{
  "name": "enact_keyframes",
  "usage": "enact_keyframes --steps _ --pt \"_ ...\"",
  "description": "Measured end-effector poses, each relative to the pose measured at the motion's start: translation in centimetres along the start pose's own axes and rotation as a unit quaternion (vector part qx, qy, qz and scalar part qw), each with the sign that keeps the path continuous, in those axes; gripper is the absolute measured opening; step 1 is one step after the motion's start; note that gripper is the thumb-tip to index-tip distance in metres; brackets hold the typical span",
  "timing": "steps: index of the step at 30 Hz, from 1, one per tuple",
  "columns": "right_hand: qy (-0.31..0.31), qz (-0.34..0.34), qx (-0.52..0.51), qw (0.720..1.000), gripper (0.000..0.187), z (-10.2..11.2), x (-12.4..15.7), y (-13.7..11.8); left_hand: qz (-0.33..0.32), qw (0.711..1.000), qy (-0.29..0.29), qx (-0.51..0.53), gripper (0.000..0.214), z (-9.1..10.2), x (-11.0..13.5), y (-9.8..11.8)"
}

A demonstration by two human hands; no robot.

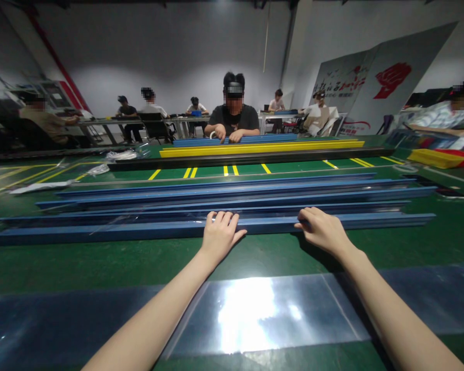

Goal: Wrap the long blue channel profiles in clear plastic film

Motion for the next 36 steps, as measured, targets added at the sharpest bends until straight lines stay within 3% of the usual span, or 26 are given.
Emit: enact_keyframes --steps 7,15,22,36 --pt "0.003 0.007 0.002 1.0 0.015 0.2 0.0 -0.2 0.015 1.0 0.007 0.0 0.036 0.2 0.0 -0.1" --pt "-0.012 0.059 0.004 0.998 0.038 -0.9 -0.3 -2.4 0.005 1.0 -0.003 -0.014 0.034 0.0 0.0 -0.1" --pt "0.01 0.055 -0.087 0.995 0.023 -1.4 -0.7 -3.9 0.003 1.0 -0.004 -0.02 0.033 0.1 0.0 0.0" --pt "0.021 0.064 -0.152 0.986 0.007 -1.4 -0.8 -4.4 -0.001 1.0 0.006 0.002 0.032 0.0 0.0 -0.1"
Point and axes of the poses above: each hand's wrist, its own x-axis away from the middle knuckle, its own z-axis out of the back of the hand, y = z × x, the point moved 8 cm from there along -x, towards the middle knuckle, and after that the axes turned 5 degrees about y, right-handed, at the moved point
